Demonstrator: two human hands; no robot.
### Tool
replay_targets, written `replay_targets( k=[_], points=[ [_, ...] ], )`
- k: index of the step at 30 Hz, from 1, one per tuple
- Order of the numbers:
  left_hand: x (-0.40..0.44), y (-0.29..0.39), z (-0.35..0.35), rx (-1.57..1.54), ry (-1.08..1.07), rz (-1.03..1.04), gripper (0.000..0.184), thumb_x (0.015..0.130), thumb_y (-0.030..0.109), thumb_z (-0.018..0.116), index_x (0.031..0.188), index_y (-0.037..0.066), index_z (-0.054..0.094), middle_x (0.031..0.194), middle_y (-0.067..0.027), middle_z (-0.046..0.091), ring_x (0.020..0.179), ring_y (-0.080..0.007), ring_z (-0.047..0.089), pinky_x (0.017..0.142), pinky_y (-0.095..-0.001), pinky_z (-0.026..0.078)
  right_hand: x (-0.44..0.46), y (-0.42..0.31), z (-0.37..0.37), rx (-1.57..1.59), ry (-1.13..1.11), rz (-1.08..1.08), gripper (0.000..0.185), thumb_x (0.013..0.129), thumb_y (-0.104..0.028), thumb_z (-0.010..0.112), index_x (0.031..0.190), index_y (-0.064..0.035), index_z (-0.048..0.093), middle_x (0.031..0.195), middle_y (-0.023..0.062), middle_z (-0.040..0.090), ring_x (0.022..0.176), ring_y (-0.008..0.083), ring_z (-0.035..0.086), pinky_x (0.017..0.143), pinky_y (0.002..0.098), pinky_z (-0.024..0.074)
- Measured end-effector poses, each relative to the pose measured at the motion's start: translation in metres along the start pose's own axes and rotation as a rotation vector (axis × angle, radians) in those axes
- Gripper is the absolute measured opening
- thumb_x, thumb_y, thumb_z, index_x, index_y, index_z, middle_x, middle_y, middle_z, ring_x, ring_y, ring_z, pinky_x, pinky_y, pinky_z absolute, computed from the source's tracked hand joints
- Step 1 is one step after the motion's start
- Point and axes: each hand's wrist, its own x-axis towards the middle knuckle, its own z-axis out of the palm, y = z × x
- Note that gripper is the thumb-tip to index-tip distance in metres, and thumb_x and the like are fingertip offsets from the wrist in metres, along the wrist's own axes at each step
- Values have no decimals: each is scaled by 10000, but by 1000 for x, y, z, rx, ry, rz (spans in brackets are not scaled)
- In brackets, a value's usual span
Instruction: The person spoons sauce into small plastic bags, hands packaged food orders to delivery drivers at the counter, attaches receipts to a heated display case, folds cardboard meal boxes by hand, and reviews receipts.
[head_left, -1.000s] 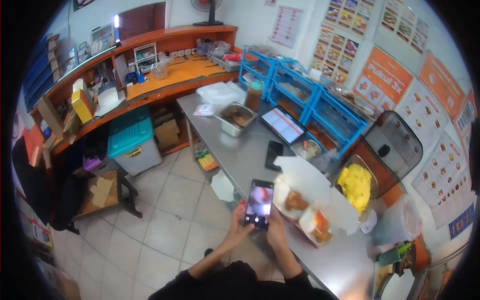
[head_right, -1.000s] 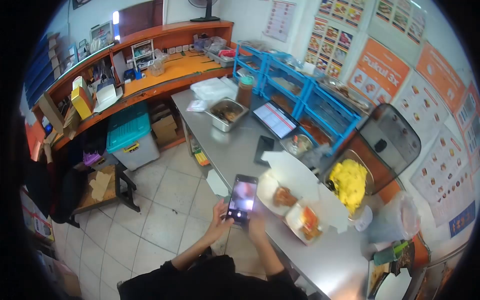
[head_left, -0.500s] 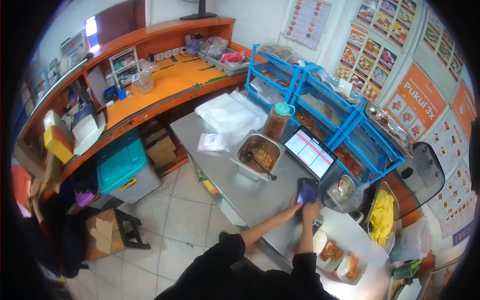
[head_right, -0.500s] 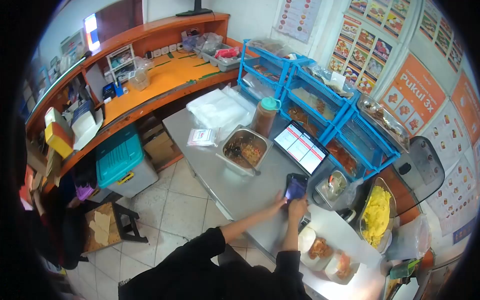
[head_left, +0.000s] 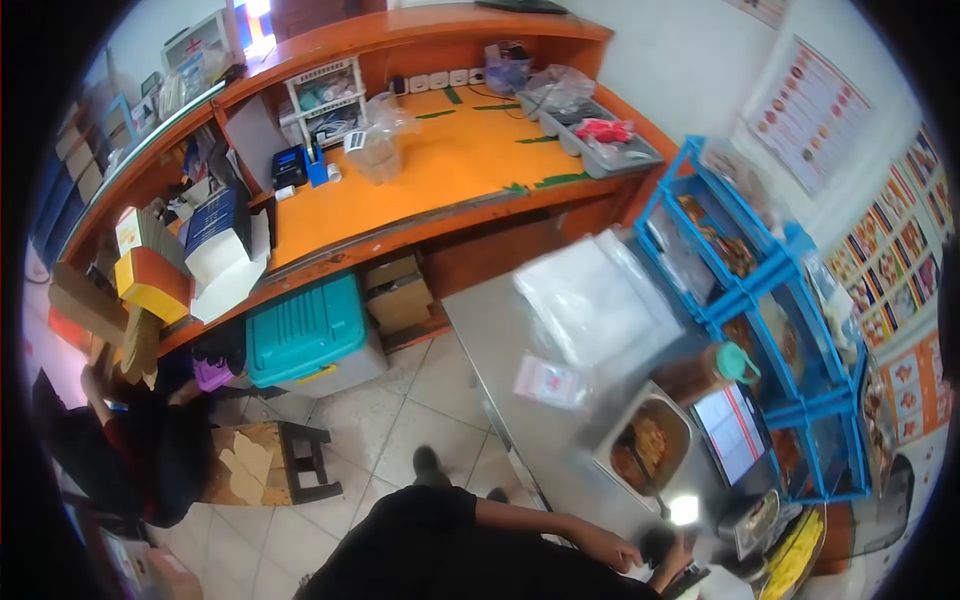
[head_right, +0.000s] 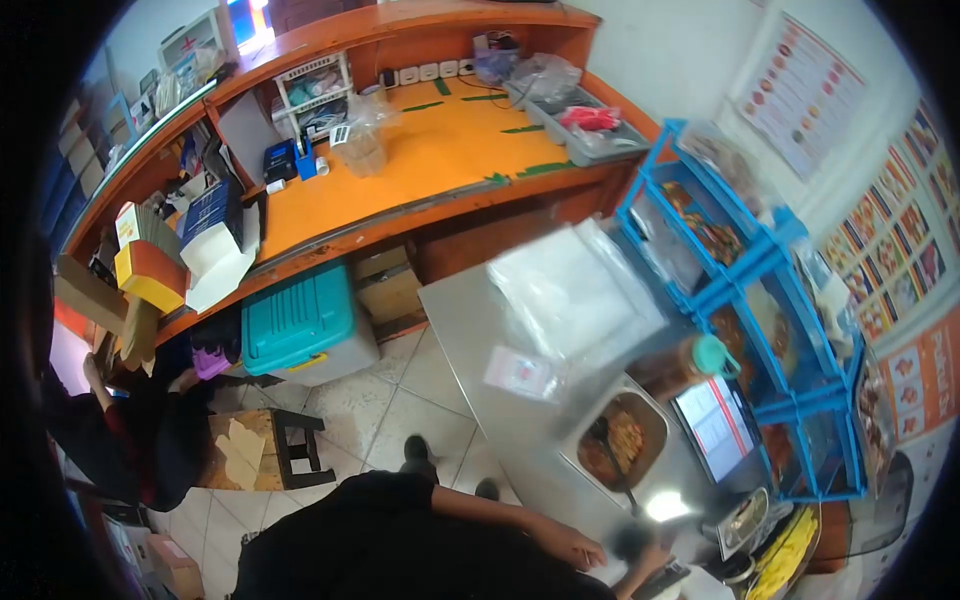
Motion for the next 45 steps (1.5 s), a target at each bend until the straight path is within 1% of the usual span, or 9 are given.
replay_targets(
  k=[3,9,12,13,16,23,30,37,45],
  points=[
    [-46,14,-33,-12,32,78,399,866,259,448,1187,31,382,982,-58,501,921,-117,466,825,-254,366,-66,-77,3,184,74,272,480,677,-121,608,1110,40,476,1143,134,475,1036,229,425,907,330,306],
    [-182,29,-119,63,290,206,415,883,334,412,1153,19,414,1076,-82,485,994,-156,464,867,-282,352,-157,-175,66,-625,551,-293,536,693,-220,651,1155,-29,457,1021,215,501,877,302,490,771,379,409],
    [-259,10,-167,-83,702,305,360,913,282,345,1137,11,425,1132,-89,450,1085,-162,396,924,-288,298,-142,-220,145,-141,50,-191,536,637,-232,719,1091,-18,529,873,166,585,739,236,548,656,355,462],
    [-299,27,-177,-26,957,254,343,913,298,335,1119,49,448,1053,-52,470,1000,-133,431,885,-273,328,-169,-320,205,-20,-66,-573,662,639,-119,641,1233,-20,367,1233,136,387,1084,241,416,962,350,265],
    [-408,25,-202,306,1680,243,299,900,284,357,1034,55,493,1005,-83,491,948,-198,476,842,-285,359,-182,-388,345,87,-500,-592,729,565,-151,692,1208,-6,379,1180,144,400,1111,272,373,928,352,306],
    [-569,37,-168,69,2540,409,220,866,200,443,974,11,472,953,-74,461,913,-163,442,846,-280,345,-294,-482,641,72,-663,-1163,554,508,-446,692,955,-131,605,921,103,568,876,310,512,726,398,423],
    [-570,26,-164,646,2527,159,295,883,201,422,1101,3,410,1006,-110,463,918,-183,456,814,-283,380,-367,-547,687,-347,-869,-1170,761,577,-370,679,1228,-104,388,1235,234,304,1131,406,307,929,526,244],
    [-477,40,-194,522,2053,562,359,915,314,293,999,-6,433,898,-113,451,870,-220,454,817,-319,362,-222,-469,492,112,-935,-880,545,695,-339,617,1146,-70,469,1106,193,476,1016,338,454,856,401,373],
    [-161,45,-42,523,881,654,144,805,118,505,873,-8,484,793,-100,501,759,-204,487,721,-304,383,-177,-185,58,-1,291,-296,333,756,-237,587,1051,-90,548,1016,124,558,963,276,513,842,359,393]
  ],
)
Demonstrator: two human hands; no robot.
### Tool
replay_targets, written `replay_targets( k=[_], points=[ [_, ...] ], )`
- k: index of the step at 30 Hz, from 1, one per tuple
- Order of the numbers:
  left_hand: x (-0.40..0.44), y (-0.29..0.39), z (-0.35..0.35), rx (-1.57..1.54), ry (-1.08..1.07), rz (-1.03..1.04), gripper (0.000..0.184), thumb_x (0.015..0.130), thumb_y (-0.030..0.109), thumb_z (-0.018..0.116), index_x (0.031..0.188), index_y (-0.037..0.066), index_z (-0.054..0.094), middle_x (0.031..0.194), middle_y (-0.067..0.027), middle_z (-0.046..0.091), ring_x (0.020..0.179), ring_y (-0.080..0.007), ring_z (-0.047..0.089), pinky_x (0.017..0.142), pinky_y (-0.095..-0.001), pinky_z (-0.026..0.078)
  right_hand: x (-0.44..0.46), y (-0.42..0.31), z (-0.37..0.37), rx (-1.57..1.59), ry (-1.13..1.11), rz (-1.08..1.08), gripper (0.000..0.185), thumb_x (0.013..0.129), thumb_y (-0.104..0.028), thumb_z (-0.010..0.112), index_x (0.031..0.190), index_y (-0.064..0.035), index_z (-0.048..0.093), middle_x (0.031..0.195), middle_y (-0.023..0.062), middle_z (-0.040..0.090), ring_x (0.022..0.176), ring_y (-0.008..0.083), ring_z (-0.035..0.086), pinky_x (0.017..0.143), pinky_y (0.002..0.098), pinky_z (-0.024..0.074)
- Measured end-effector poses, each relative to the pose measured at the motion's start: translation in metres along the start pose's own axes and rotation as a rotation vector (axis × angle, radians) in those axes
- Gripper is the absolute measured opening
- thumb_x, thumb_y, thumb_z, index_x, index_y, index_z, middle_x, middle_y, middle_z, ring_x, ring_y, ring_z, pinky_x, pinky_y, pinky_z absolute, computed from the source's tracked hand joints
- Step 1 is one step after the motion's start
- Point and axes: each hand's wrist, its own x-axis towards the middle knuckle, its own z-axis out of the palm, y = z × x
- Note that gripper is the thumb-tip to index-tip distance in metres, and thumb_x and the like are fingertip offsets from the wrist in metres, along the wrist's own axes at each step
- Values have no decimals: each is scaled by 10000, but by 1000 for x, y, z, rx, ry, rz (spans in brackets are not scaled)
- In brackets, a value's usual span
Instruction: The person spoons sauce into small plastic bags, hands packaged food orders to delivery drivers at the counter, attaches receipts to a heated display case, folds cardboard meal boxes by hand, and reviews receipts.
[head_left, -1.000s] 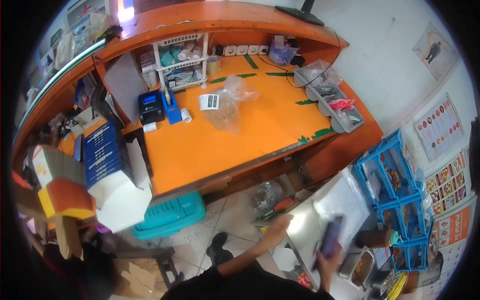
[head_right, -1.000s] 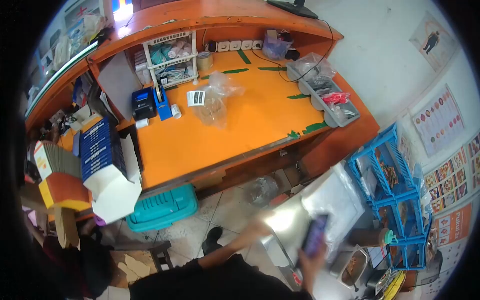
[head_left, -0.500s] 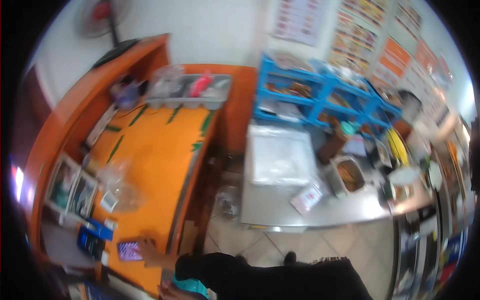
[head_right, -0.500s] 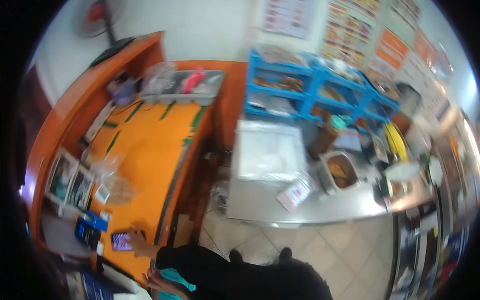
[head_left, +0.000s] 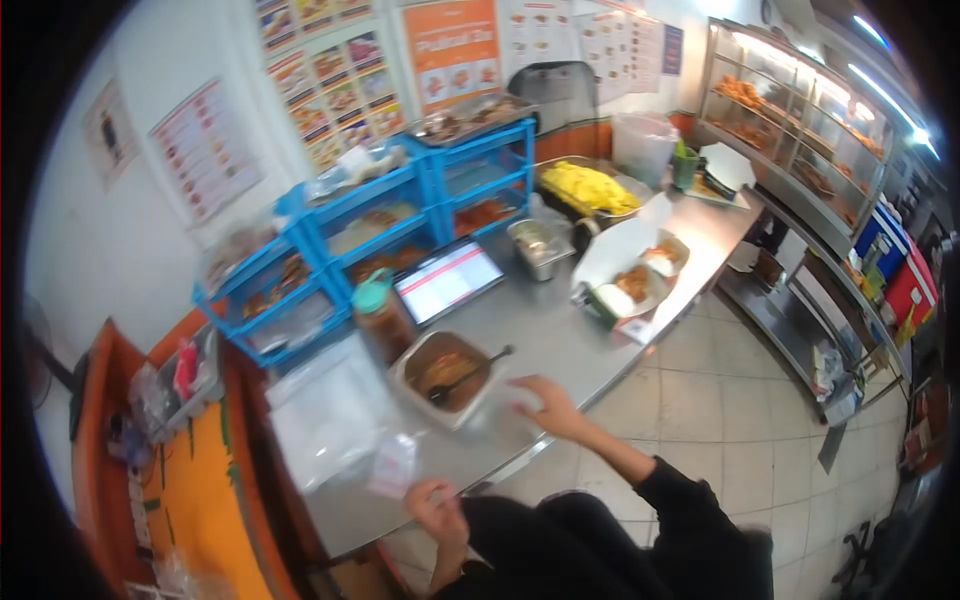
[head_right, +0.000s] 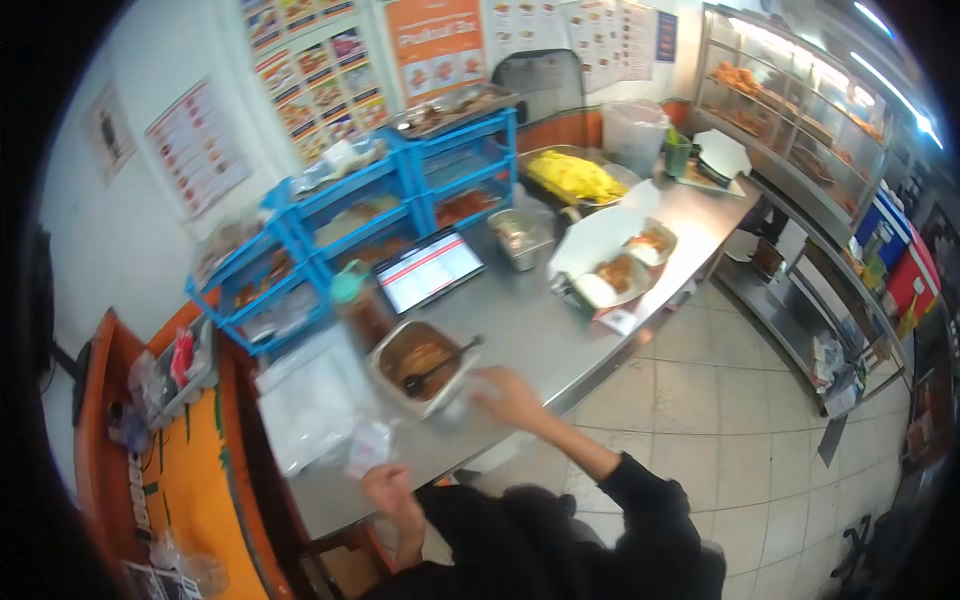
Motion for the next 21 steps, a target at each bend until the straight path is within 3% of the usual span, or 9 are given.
replay_targets(
  k=[2,4,6,10,11,12,15,19,21],
  points=[
    [-9,-9,89,-82,-355,-161,178,771,69,564,916,3,484,832,-95,515,781,-174,498,712,-291,403,-25,62,-78,-66,150,219,331,762,-234,582,1052,-79,544,997,132,562,921,255,538,793,348,422],
    [-18,-28,180,-316,-499,-395,229,786,117,572,957,5,471,851,-88,513,785,-163,500,706,-285,415,-48,125,-139,-74,246,422,343,762,-238,584,1056,-66,538,989,148,559,893,248,547,750,343,438],
    [-22,-60,252,-222,-627,-432,304,796,164,567,1021,7,436,917,-95,502,798,-160,509,699,-274,428,-57,182,-172,-109,287,490,353,762,-239,585,1060,-58,533,986,156,556,880,246,551,731,341,443],
    [-17,-123,362,-125,-647,-545,434,804,243,553,1112,-5,372,1044,-160,454,915,-227,486,793,-323,400,-19,264,-212,-157,477,476,427,758,-256,587,1107,-32,483,971,186,545,861,284,544,725,345,439],
    [-15,-133,382,9,-621,-434,510,805,272,542,1154,-29,322,1101,-203,405,985,-275,441,850,-356,356,-6,280,-214,-172,522,469,451,758,-263,586,1118,-19,465,967,195,541,858,304,541,729,353,438],
    [-12,-139,400,141,-592,-322,587,806,301,531,1196,-53,273,1158,-245,357,1055,-323,396,906,-389,312,7,290,-216,-175,514,467,451,758,-263,586,1118,-19,465,967,195,541,858,304,541,729,353,438],
    [-15,-146,425,140,-672,-370,645,811,286,495,1228,-106,197,1211,-302,286,1147,-394,274,969,-426,212,39,306,-200,-258,432,488,504,764,-295,576,1145,-1,426,1067,215,489,982,340,479,828,362,395],
    [-10,-157,407,142,-564,-543,595,827,248,400,1246,-102,164,1247,-276,287,1169,-370,293,991,-378,214,40,289,-204,-294,319,451,494,773,-309,568,1123,16,440,1102,200,482,1027,323,456,873,375,360],
    [-9,-159,401,127,-331,-528,581,815,196,468,1252,-63,184,1210,-251,330,1140,-353,330,970,-385,242,44,298,-238,121,-112,570,458,754,-229,592,1111,22,451,1086,191,498,1025,324,456,872,381,358]
  ],
)
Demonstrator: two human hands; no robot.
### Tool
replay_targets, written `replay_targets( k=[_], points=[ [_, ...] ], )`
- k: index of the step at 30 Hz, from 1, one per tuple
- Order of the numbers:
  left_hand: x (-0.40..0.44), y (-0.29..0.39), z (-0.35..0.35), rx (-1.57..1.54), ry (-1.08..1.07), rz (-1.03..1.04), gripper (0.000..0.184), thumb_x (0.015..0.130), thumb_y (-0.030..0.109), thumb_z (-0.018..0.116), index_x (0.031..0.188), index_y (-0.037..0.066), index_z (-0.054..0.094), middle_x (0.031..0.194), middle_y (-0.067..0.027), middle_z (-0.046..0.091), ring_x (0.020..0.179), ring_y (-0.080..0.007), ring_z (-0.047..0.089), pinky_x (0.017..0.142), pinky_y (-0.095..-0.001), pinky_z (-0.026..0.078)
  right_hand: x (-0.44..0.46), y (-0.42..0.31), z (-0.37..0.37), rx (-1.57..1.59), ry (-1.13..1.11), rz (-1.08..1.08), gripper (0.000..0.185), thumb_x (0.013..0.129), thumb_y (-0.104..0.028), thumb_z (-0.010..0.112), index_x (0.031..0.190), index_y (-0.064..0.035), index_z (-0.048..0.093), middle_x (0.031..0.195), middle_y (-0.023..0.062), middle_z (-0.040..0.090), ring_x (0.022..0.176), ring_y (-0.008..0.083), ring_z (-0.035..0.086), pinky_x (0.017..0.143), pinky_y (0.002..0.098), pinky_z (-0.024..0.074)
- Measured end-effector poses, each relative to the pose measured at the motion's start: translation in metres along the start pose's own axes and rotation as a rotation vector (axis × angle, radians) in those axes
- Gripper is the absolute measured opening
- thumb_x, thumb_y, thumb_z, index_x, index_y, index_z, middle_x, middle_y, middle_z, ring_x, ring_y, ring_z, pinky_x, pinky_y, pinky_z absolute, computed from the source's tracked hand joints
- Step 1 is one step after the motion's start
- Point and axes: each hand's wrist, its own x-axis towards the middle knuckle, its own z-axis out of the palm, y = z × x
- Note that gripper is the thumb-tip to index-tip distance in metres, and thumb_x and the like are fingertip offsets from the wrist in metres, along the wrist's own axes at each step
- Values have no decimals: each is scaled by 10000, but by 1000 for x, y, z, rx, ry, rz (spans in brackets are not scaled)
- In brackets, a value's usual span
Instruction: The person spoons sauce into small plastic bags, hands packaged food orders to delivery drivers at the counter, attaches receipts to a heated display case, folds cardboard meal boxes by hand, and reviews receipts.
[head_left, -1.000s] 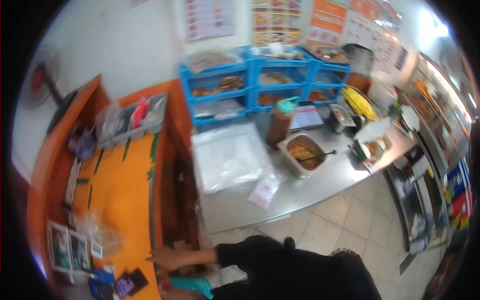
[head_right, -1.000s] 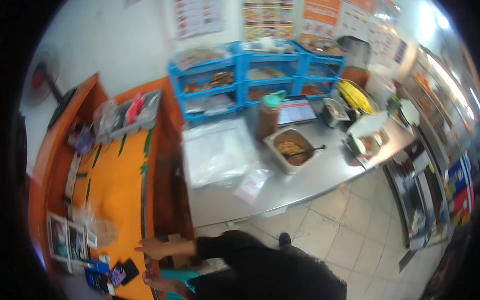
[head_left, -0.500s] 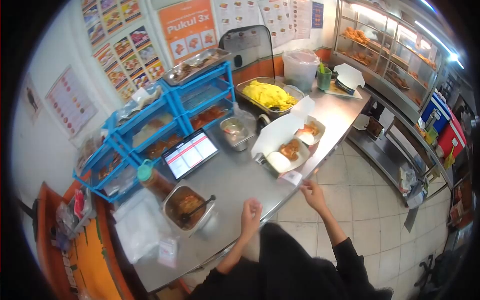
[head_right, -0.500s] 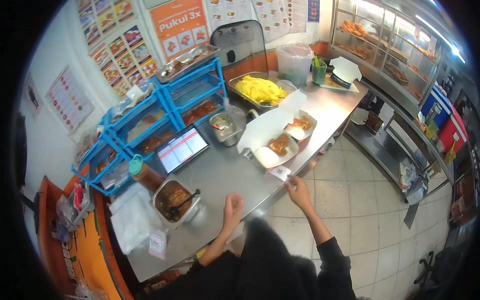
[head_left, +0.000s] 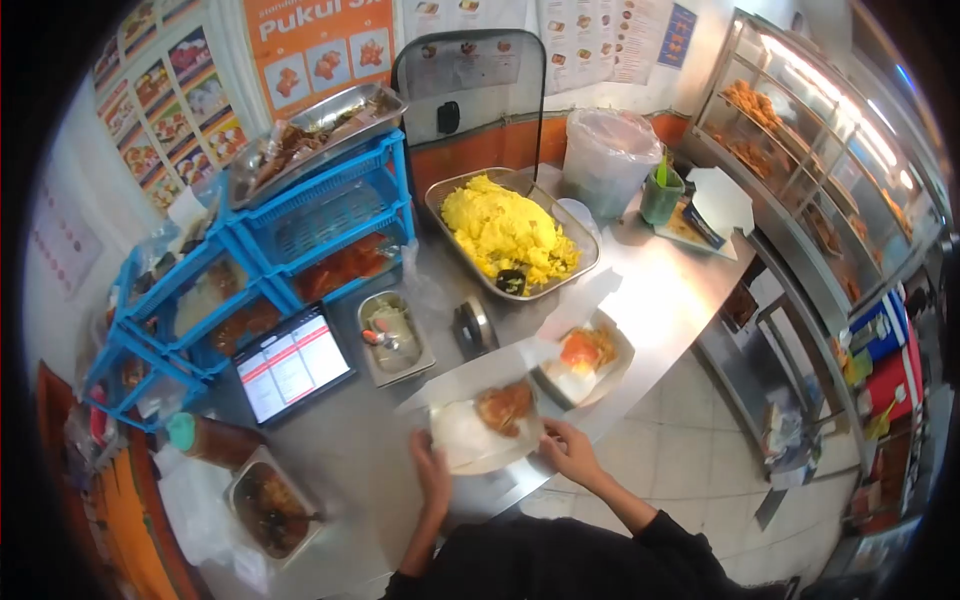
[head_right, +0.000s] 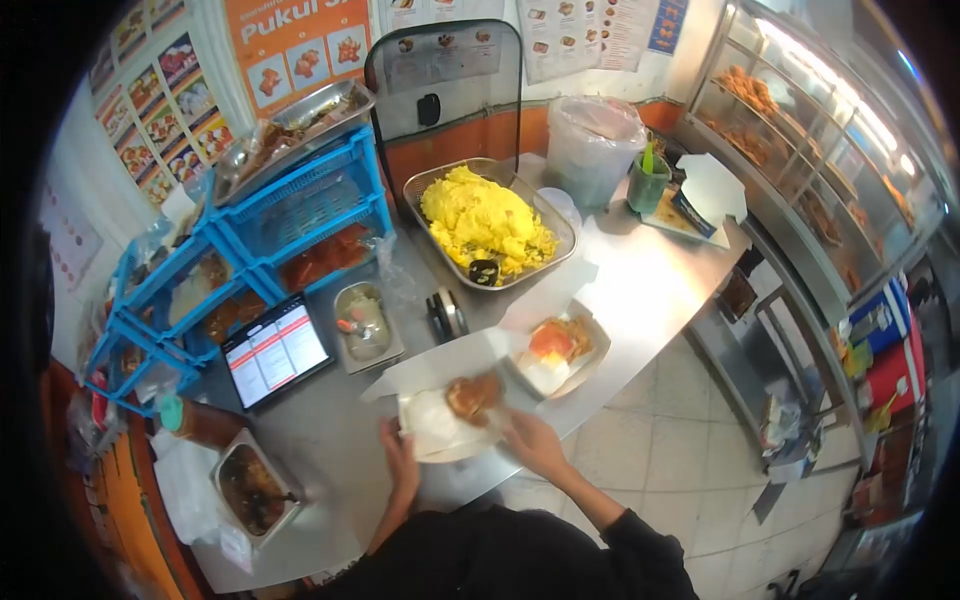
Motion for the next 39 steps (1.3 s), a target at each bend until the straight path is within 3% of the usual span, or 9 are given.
replay_targets(
  k=[6,15,24,26,28,32,34,37,39],
  points=[
    [-3,82,33,296,359,525,468,749,75,581,1143,13,337,1082,-165,368,971,-282,382,835,-404,337,118,-11,-145,-582,802,-483,528,655,-179,663,1123,-53,452,996,153,508,938,339,450,830,409,330],
    [140,213,191,868,-300,293,200,713,182,542,833,24,566,791,-149,563,811,-308,539,713,-419,412,240,13,-276,-670,-144,-716,231,658,-198,662,768,-10,584,809,106,589,706,270,547,588,357,437],
    [174,228,268,838,-433,57,283,763,164,393,939,17,559,758,-223,573,733,-357,566,673,-427,449,276,14,-305,-521,-298,-679,412,714,-49,471,1118,24,432,832,218,563,721,339,572,669,387,468],
    [176,227,278,873,-479,-37,315,761,135,391,1008,11,539,804,-224,581,751,-341,580,694,-405,458,281,19,-306,52,-522,0,373,758,-56,472,1120,23,435,892,178,586,793,267,598,687,362,478],
    [177,207,289,-224,-400,-407,369,799,125,407,1145,0,446,938,-214,572,789,-266,606,705,-351,475,282,23,-305,268,-604,-71,337,776,-77,486,1097,22,458,905,164,590,829,239,590,703,339,477],
    [147,178,310,-780,-137,-376,436,823,132,454,1228,4,353,1027,-185,549,840,-192,600,733,-291,474,284,51,-292,442,-502,-275,300,793,-160,549,1024,28,518,854,142,609,798,174,586,674,272,453],
    [127,178,309,19,-122,85,376,833,162,490,1177,21,430,982,-145,575,825,-165,593,699,-282,472,291,63,-297,39,-408,-275,273,787,-164,561,984,24,545,832,138,613,744,161,581,634,277,441],
    [135,211,293,859,-253,-114,274,826,146,511,1069,21,527,939,-97,605,788,-157,591,656,-277,462,300,72,-296,-346,-168,-536,208,770,-167,585,881,8,593,797,129,620,635,148,561,551,293,413],
    [140,181,289,720,-96,201,221,813,138,531,998,23,566,924,-83,615,754,-157,595,615,-279,456,298,65,-294,-324,-27,-809,174,759,-166,597,819,-4,613,785,126,622,581,150,546,509,303,396]
  ],
)
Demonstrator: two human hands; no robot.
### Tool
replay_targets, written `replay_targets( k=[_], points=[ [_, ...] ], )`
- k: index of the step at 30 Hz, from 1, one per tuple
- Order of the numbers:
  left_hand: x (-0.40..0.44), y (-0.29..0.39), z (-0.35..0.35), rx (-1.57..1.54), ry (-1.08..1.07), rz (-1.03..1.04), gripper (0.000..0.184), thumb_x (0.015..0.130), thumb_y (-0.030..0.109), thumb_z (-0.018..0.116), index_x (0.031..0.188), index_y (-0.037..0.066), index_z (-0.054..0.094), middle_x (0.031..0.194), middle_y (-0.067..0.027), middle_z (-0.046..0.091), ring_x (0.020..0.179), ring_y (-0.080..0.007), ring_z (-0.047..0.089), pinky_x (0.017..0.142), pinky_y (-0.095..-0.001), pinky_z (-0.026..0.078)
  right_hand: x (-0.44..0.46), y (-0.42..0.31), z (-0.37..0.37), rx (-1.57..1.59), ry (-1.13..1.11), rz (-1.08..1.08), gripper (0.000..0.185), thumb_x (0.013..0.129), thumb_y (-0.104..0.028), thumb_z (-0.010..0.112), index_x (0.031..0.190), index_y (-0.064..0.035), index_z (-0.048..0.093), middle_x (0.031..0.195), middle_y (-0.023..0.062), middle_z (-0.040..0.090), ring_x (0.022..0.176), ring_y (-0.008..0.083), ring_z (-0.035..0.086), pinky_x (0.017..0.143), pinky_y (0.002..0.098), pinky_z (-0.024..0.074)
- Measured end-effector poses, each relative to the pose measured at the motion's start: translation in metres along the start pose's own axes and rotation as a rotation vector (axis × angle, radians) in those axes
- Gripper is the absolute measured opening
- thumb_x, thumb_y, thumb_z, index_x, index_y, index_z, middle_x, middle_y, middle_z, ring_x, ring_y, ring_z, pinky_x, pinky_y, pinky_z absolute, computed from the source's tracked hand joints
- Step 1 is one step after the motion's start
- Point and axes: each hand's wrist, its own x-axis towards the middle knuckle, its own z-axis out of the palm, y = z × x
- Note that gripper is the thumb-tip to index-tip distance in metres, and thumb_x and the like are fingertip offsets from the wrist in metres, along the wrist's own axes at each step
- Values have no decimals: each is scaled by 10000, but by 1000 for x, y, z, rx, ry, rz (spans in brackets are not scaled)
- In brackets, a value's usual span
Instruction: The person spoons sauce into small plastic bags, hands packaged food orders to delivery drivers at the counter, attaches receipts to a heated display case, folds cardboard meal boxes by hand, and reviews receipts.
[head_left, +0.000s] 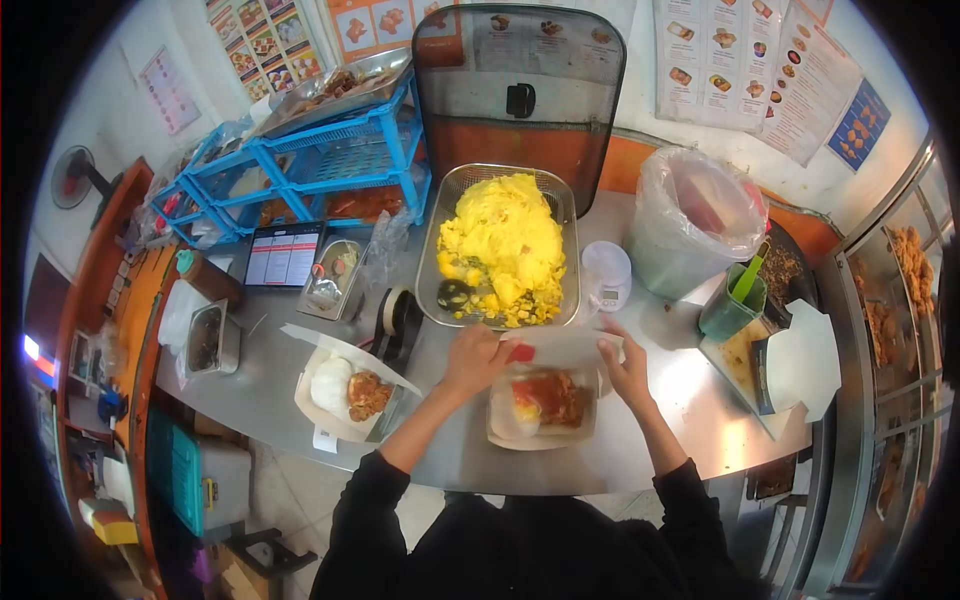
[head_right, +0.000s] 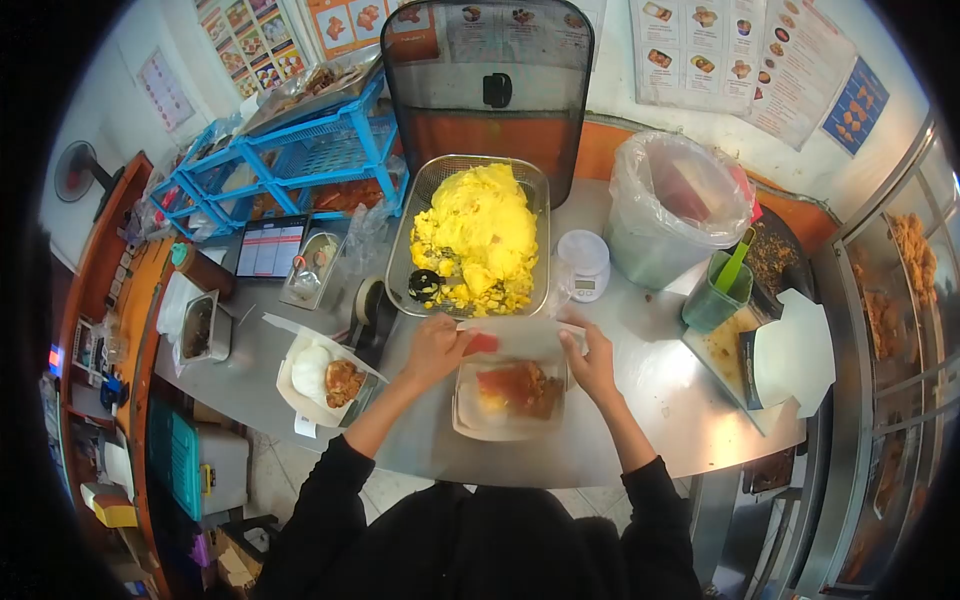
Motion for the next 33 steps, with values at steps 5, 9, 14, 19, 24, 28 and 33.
replay_targets(
  k=[5,9,14,19,24,28,33],
  points=[
    [5,13,-2,-738,287,-128,127,763,92,584,859,23,629,891,-72,633,716,-163,602,593,-269,468,19,-8,4,504,56,55,72,734,-44,600,799,-34,629,791,105,627,624,179,581,582,247,446],
    [11,-11,3,-676,104,86,126,772,41,558,871,32,634,961,-83,612,920,-137,560,676,-252,473,24,3,0,512,-25,-98,152,721,9,595,863,-33,632,792,97,630,679,187,601,640,234,455],
    [1,-8,-6,-872,-163,-17,267,765,-8,538,1019,60,589,970,-88,603,868,-148,563,743,-249,448,18,0,-10,1002,-245,539,326,692,14,604,1013,-37,583,883,134,618,802,245,605,691,279,471],
    [-49,-13,-1,45,-116,156,726,707,-56,521,1311,246,257,916,-105,584,918,-279,533,836,-340,395,-44,7,-27,46,-397,-94,487,689,-3,565,1148,-151,498,1035,205,539,900,302,564,755,335,472],
    [-75,18,20,-247,-152,-211,516,754,97,510,1226,237,357,911,-151,570,948,-363,497,806,-403,404,-59,-21,-18,222,-313,181,428,737,-35,495,1152,-107,418,988,226,545,834,384,549,706,404,465],
    [-58,26,1,-452,-252,-400,353,807,212,469,1150,159,402,953,-177,549,930,-404,473,801,-407,405,-47,-29,-19,195,-374,326,290,753,-41,470,1041,-42,439,965,242,542,825,401,535,684,426,447],
    [-84,15,38,-519,30,-139,459,780,132,519,1206,104,350,1128,-192,444,1028,-370,417,889,-369,345,-79,-28,7,123,-79,115,379,738,-53,495,1106,-20,410,1063,230,456,1016,354,449,807,381,403]
  ],
)
